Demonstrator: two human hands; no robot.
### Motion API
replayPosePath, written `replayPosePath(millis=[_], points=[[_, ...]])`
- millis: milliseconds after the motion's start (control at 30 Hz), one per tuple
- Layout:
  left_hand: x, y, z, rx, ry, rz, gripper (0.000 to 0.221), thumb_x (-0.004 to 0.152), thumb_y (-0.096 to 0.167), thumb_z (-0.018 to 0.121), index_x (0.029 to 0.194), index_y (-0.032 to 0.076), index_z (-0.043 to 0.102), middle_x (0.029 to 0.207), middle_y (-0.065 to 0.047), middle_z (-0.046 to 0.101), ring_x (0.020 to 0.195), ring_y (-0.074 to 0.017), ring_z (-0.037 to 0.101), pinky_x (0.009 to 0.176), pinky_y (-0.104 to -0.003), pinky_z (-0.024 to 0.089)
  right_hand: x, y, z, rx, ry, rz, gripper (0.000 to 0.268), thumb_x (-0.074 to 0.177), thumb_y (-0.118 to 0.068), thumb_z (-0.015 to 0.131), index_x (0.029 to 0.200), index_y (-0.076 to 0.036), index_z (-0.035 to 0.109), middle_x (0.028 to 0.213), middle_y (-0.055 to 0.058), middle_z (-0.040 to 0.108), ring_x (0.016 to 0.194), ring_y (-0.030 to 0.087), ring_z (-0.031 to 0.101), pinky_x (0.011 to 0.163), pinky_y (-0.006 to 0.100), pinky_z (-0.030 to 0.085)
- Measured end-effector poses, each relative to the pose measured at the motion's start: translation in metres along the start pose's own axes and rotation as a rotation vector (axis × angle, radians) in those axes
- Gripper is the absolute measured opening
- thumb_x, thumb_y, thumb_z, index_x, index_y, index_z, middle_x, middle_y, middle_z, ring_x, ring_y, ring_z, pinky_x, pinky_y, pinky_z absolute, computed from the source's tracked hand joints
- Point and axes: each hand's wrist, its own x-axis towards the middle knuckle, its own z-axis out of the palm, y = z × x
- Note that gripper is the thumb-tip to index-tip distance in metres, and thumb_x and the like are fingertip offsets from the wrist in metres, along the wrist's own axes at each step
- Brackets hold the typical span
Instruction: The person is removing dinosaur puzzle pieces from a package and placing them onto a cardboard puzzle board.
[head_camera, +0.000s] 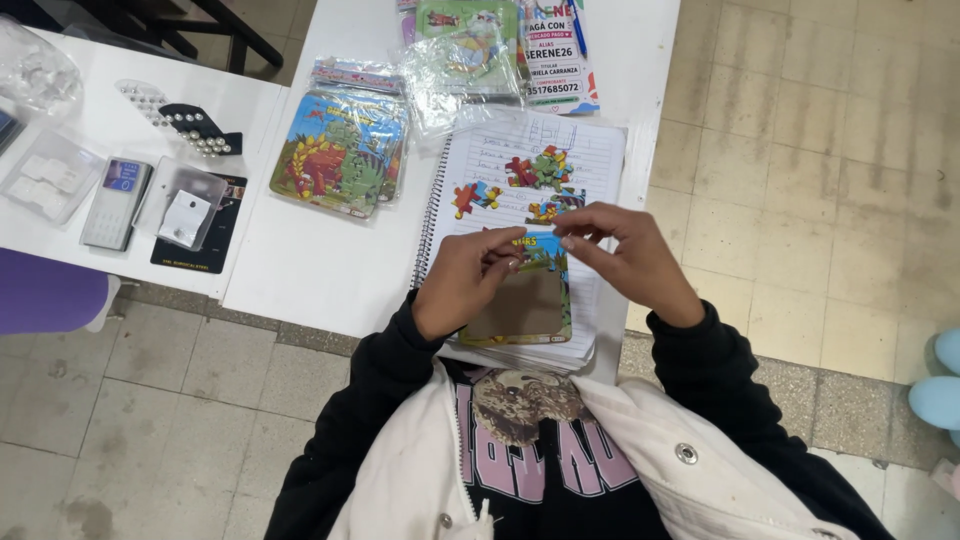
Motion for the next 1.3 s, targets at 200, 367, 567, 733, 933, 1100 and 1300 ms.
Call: replayPosePath(millis=[200, 367, 567, 733, 933, 1100, 1300], points=[[-0.002, 0.019, 0.000, -0.068, 0.031, -0.018, 0.021, 0.094, 0.002, 0.069, 0.114, -0.004, 0.064, 0.098, -0.010, 0.077, 0.090, -0.0111, 0.076, 0.079, -0.025, 0.062, -0.009, 0.018, 0.026, 0.108, -0.070, 0.061, 0.021, 0.093, -0.009, 0.074, 0.114, -0.004, 0.077, 0.098, 0.003, 0.080, 0.085, 0.008, 0.071, 0.079, 0.025, 0.059], [-0.004, 0.008, 0.005, -0.141, 0.039, -0.036, 0.015, 0.095, 0.005, 0.072, 0.107, -0.003, 0.069, 0.094, -0.007, 0.077, 0.084, -0.0079, 0.073, 0.075, -0.023, 0.060, -0.017, 0.030, 0.030, 0.229, -0.043, 0.138, 0.023, 0.096, -0.009, 0.070, 0.117, -0.002, 0.075, 0.097, 0.004, 0.078, 0.087, 0.007, 0.070, 0.080, 0.025, 0.059], [-0.001, 0.008, 0.008, -0.142, 0.071, -0.035, 0.015, 0.095, 0.006, 0.073, 0.106, -0.003, 0.070, 0.091, -0.006, 0.076, 0.080, -0.0063, 0.070, 0.072, -0.022, 0.058, -0.017, 0.021, 0.028, 0.349, 0.018, 0.156, 0.029, 0.103, -0.012, 0.059, 0.130, -0.006, 0.069, 0.100, 0.002, 0.077, 0.088, 0.005, 0.068, 0.079, 0.023, 0.057], [-0.010, 0.011, 0.009, -0.173, 0.024, -0.035, 0.017, 0.094, 0.006, 0.072, 0.109, -0.002, 0.069, 0.094, -0.006, 0.076, 0.082, -0.0059, 0.071, 0.073, -0.022, 0.058, -0.028, 0.014, 0.030, 0.212, -0.016, 0.105, 0.024, 0.097, -0.007, 0.069, 0.121, -0.004, 0.073, 0.102, 0.003, 0.078, 0.088, 0.006, 0.067, 0.080, 0.025, 0.057], [-0.019, -0.018, 0.018, 0.096, -0.171, 0.009, 0.016, 0.088, 0.000, 0.068, 0.103, -0.002, 0.070, 0.090, -0.011, 0.074, 0.077, -0.0162, 0.074, 0.069, -0.027, 0.060, -0.038, 0.004, 0.025, -0.108, -0.157, -0.011, 0.032, 0.086, 0.000, 0.074, 0.117, -0.009, 0.078, 0.092, 0.008, 0.072, 0.080, 0.019, 0.068, 0.073, 0.031, 0.054], [-0.023, -0.026, 0.035, 0.187, -0.117, -0.015, 0.009, 0.087, 0.007, 0.073, 0.090, -0.001, 0.071, 0.084, -0.013, 0.074, 0.072, -0.0220, 0.076, 0.066, -0.032, 0.060, -0.061, 0.012, 0.025, -0.171, -0.148, 0.028, 0.042, 0.075, -0.003, 0.082, 0.117, -0.007, 0.075, 0.108, 0.010, 0.069, 0.088, 0.022, 0.070, 0.080, 0.032, 0.057], [-0.026, -0.026, 0.048, 0.337, -0.070, 0.028, 0.010, 0.082, 0.009, 0.076, 0.085, 0.000, 0.072, 0.079, -0.015, 0.074, 0.074, -0.0295, 0.074, 0.065, -0.039, 0.057, -0.073, 0.017, 0.028, -0.169, -0.169, 0.010, 0.049, 0.071, -0.003, 0.085, 0.118, -0.006, 0.073, 0.118, 0.010, 0.066, 0.101, 0.024, 0.068, 0.089, 0.034, 0.056]])
